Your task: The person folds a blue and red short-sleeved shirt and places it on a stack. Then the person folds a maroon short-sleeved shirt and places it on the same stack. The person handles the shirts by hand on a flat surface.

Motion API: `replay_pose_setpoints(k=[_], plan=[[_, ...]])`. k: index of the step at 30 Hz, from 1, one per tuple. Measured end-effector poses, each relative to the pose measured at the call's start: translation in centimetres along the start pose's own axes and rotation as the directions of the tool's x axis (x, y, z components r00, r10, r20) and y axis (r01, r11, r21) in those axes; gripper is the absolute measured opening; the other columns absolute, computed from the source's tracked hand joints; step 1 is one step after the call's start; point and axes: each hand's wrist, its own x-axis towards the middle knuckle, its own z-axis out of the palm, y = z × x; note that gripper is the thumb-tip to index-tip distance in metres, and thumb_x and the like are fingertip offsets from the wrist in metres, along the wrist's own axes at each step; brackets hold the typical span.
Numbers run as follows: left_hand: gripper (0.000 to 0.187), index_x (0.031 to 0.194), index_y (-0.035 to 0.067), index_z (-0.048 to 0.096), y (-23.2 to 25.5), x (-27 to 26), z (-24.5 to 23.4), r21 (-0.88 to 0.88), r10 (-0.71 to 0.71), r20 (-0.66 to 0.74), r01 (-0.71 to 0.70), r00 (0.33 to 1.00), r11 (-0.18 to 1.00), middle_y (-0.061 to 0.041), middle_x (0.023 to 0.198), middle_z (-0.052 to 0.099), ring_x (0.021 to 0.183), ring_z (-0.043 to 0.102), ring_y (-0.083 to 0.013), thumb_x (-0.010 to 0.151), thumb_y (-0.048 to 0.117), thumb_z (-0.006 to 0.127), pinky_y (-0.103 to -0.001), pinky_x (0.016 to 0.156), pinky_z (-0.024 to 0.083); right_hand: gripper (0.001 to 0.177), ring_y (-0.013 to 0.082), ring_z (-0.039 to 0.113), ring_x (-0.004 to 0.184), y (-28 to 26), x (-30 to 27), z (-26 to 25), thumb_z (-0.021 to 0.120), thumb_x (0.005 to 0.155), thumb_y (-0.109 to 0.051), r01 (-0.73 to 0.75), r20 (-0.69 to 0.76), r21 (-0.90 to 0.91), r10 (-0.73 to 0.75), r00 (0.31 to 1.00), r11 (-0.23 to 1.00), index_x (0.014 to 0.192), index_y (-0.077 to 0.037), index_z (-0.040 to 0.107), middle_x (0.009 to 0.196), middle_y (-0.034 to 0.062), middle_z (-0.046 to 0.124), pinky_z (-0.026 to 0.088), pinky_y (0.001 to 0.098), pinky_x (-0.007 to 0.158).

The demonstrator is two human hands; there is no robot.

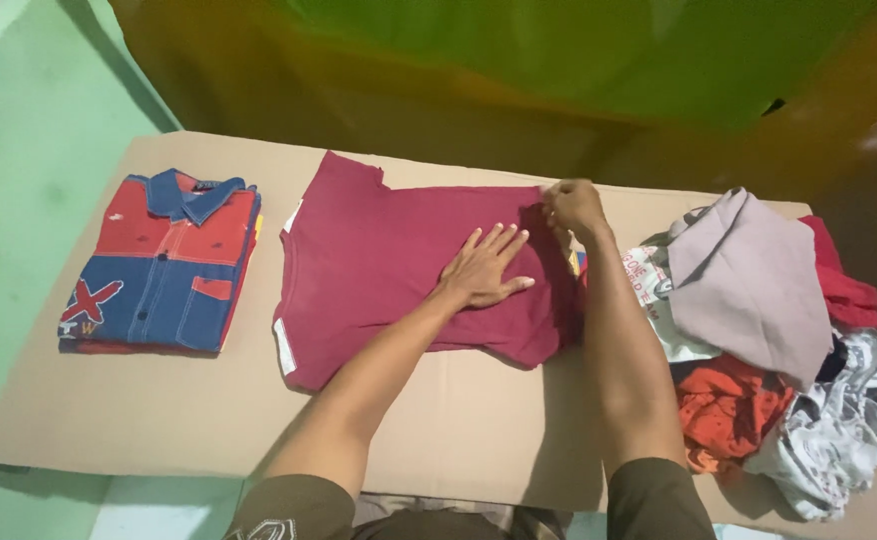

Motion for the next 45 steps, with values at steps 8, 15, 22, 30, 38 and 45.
replay_pose_setpoints(k=[8,15,22,30,38,45], plan=[[0.094,0.163,0.014,0.028,0.4,-0.4,-0.5,0.049,-0.085,0.019,0.084,0.996,0.995,-0.016,0.168,0.029,0.158,0.021,-0.0351,0.096,0.079,0.028,-0.058,0.128,0.017,0.026,0.0257,0.075,0.066,2.4,-0.1,1.2,0.062,0.097,-0.021,-0.100,0.230,0.055,0.085,0.970,0.993,0.104,-0.001,0.077,0.079,0.0175,0.075,0.062,0.0403,0.055],[0.088,0.161,0.015,0.034,1.1,-0.8,-1.6,0.034,-0.091,-0.005,0.091,0.996,0.995,-0.018,0.166,0.033,0.157,0.025,-0.0384,0.096,0.074,0.035,-0.059,0.126,0.018,0.025,0.0376,0.072,0.103,2.5,1.0,1.5,0.074,0.093,-0.033,0.095,0.081,-0.133,-0.085,0.993,0.987,0.112,-0.018,0.080,0.100,0.0139,0.077,0.057,0.0491,0.086],[0.089,0.160,0.016,0.037,0.8,-0.7,-1.0,0.045,-0.105,0.003,0.105,0.994,0.993,-0.016,0.168,0.031,0.158,0.022,-0.0364,0.096,0.077,0.030,-0.059,0.127,0.017,0.041,0.0196,0.069,0.080,1.2,-1.1,3.1,0.067,0.098,-0.015,-0.115,0.268,0.455,-0.012,0.963,0.883,0.130,0.010,0.061,0.110,0.0219,0.067,0.063,0.0317,0.069],[0.088,0.163,0.018,0.031,0.1,-0.1,0.0,0.027,-0.107,0.008,0.107,0.994,0.994,-0.016,0.169,0.029,0.158,0.022,-0.0371,0.097,0.076,0.027,-0.059,0.127,0.016,0.048,0.0388,0.059,0.127,3.7,2.9,5.5,0.080,0.090,-0.026,0.324,-0.008,-0.205,-0.332,0.943,0.924,0.135,-0.015,0.068,0.133,0.0135,0.061,0.047,0.0485,0.110],[0.061,0.147,0.010,0.055,-2.8,0.8,2.1,-0.158,-0.118,-0.273,0.076,0.955,0.985,-0.018,0.150,0.054,0.145,0.046,-0.0368,0.102,0.051,0.050,-0.057,0.121,0.032,0.053,0.0437,0.036,0.149,0.1,-1.1,5.5,0.041,0.110,-0.042,0.447,0.274,-0.576,-0.354,0.894,0.685,0.158,-0.020,0.043,0.166,0.0171,0.034,0.030,0.0623,0.119],[0.033,0.108,0.011,0.077,-13.3,-1.4,-0.8,-0.037,-0.259,-0.689,0.324,0.677,0.945,-0.016,0.107,0.075,0.106,0.070,-0.0395,0.088,0.037,0.071,-0.057,0.093,0.050,0.041,0.0404,0.040,0.145,3.1,2.3,7.3,0.049,0.106,-0.037,0.440,0.220,-0.628,-0.396,0.891,0.642,0.147,-0.037,0.047,0.151,0.0035,0.051,0.027,0.0642,0.118]])
